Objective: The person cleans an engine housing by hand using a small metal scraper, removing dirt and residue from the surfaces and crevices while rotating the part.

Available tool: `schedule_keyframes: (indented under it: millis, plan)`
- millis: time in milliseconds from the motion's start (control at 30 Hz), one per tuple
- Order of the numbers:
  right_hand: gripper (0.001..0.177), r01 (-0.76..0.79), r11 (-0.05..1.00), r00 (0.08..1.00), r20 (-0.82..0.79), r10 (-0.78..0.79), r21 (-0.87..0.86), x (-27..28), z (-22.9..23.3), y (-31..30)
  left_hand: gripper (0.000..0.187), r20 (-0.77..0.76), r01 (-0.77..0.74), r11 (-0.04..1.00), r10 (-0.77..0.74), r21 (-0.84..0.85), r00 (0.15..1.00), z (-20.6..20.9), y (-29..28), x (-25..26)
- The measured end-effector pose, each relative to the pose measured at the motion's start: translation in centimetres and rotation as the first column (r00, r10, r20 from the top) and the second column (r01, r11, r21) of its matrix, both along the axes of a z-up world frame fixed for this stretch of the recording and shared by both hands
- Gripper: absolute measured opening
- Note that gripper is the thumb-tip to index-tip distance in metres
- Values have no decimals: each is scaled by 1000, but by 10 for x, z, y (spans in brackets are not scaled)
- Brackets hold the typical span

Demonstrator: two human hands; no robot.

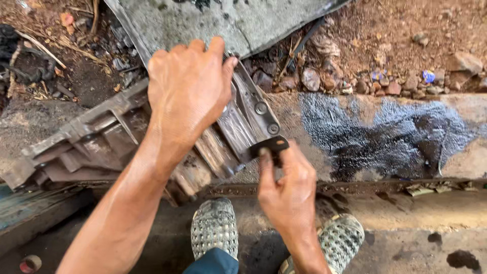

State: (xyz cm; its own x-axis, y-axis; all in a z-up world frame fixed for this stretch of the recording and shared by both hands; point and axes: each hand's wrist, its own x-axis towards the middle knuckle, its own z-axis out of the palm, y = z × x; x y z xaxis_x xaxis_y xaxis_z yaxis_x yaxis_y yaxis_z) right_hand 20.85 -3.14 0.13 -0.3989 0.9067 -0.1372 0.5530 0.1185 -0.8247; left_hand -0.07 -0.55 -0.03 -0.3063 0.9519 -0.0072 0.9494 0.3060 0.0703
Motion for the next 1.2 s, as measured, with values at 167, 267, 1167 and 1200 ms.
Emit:
schedule_keyframes:
  millis: [167,267,1167,1200]
  plan:
    - [8,-131,985,991,0,131,109,-3,-2,-14,30,-7,9,989,-8,147,1000,-5,-4,-1]
    - [13,-135,964,990,61,124,231,-4,-2,-8,30,1,9,989,-9,146,1000,-6,-3,-2]
    - [7,-103,983,995,-1,104,152,0,15,-22,23,185,31,922,-110,387,977,0,-16,-6]
    - [10,-101,989,995,-3,102,112,-2,16,-22,21,225,34,888,-153,458,962,3,-15,-8]
